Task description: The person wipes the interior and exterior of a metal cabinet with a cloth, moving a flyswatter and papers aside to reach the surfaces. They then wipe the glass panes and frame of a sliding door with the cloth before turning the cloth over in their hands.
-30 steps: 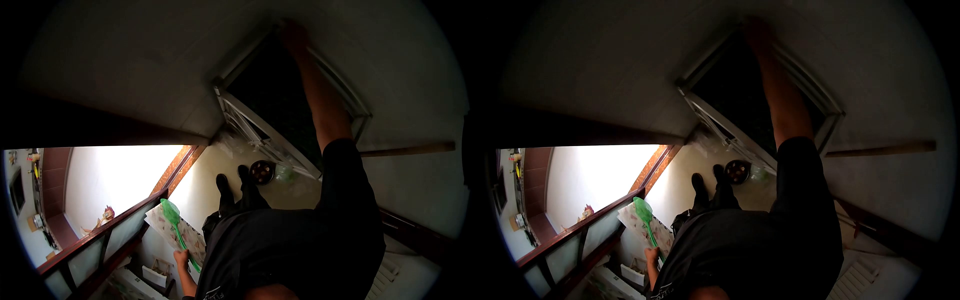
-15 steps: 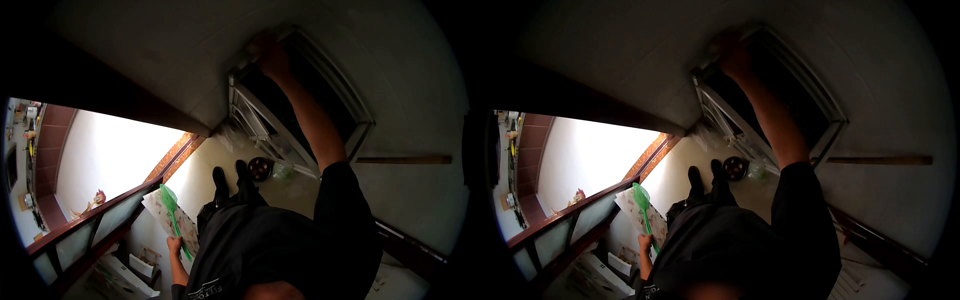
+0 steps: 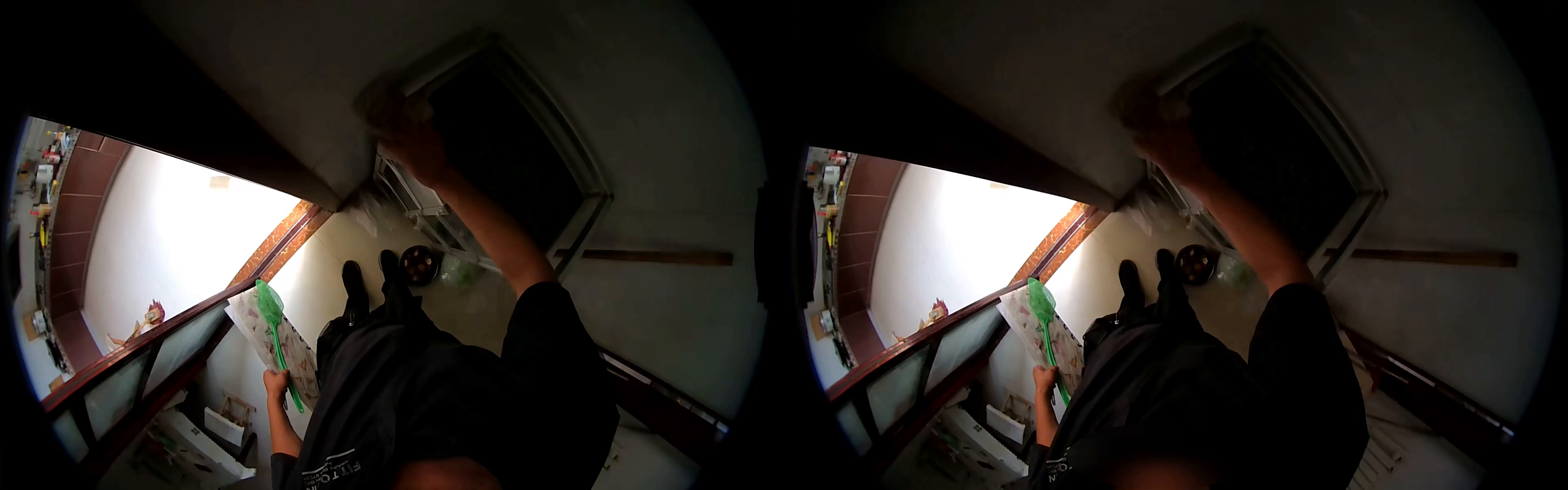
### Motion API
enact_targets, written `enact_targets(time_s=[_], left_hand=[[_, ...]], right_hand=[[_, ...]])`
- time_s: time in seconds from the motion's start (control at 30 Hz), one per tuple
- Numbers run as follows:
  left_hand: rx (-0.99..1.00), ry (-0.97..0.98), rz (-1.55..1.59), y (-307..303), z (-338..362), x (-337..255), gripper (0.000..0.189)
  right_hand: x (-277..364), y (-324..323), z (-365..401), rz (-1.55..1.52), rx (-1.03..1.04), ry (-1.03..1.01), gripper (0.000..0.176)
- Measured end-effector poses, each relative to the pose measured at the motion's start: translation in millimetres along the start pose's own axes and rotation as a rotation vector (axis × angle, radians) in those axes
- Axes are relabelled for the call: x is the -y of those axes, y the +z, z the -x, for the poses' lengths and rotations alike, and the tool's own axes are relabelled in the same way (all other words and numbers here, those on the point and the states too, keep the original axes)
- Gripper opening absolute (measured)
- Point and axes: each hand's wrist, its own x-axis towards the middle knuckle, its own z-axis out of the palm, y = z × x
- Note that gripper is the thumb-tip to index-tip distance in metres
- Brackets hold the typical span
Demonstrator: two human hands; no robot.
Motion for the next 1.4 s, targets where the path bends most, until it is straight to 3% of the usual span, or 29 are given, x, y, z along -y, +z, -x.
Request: enact_targets(time_s=[0.1, 0.23, 0.33, 0.43, 0.5, 0.9, 0.97, 1.03, 1.1, 1.17, 1.23, 1.3, 1.4], left_hand=[[0.002, -0.003, -0.004, 7.2, -13.6, 21.5, 0.026], [-0.041, 0.023, 0.014, 17.2, -24.5, 49.6, 0.026], [-0.016, 0.027, 0.055, 17.4, -22.2, 47.5, 0.027], [0.061, -0.037, 0.043, 8.2, -21.7, 29.1, 0.025], [0.116, -0.069, 0.02, 5.2, -26.6, 18.4, 0.025], [0.152, 0.303, -0.121, -23.7, -51.6, -29.1, 0.025], [0.162, 0.439, -0.117, -29.3, -52.5, -35.7, 0.02], [0.172, 0.476, -0.077, -42.0, -26.7, -60.9, 0.016], [0.243, 0.69, -0.052, -51.2, -17.5, -77.0, 0.013], [0.261, 0.686, -0.1, -63.0, -15.2, -88.2, 0.011], [0.336, 0.873, -0.09, -74.0, -1.6, -105.1, 0.012], [0.385, 0.811, -0.084, -82.6, 13.6, -118.2, 0.014], [0.333, 0.873, -0.181, -104.8, 60.7, -156.5, 0.015]], right_hand=[[-18.5, 17.8, 32.8, -0.044, 0.198, -0.068, 0.024], [-15.2, 12.3, 35.8, -0.022, 0.217, 0.004, 0.024], [-1.4, -19.8, 36.1, -0.104, 0.071, 0.004, 0.026], [-6.5, -32.9, 77.2, -0.029, 0.151, 0.04, 0.026], [0.1, -56.7, 108.5, 0.073, 0.346, 0.128, 0.025], [84.1, -182.8, 277.9, 0.282, 0.317, 0.484, 0.032], [98.7, -199.3, 294.4, 0.28, 0.311, 0.538, 0.032], [111.5, -213.9, 303.4, 0.279, 0.308, 0.587, 0.032], [118.9, -222.9, 304.4, 0.302, 0.3, 0.603, 0.032], [127.1, -227.7, 300.0, 0.229, 0.258, 0.645, 0.032], [137.2, -233.4, 285.2, 0.128, 0.224, 0.665, 0.032], [150.4, -244.4, 271.4, 0.195, 0.182, 0.671, 0.032], [153.9, -238.5, 280.6, 0.191, 0.143, 0.688, 0.031]])
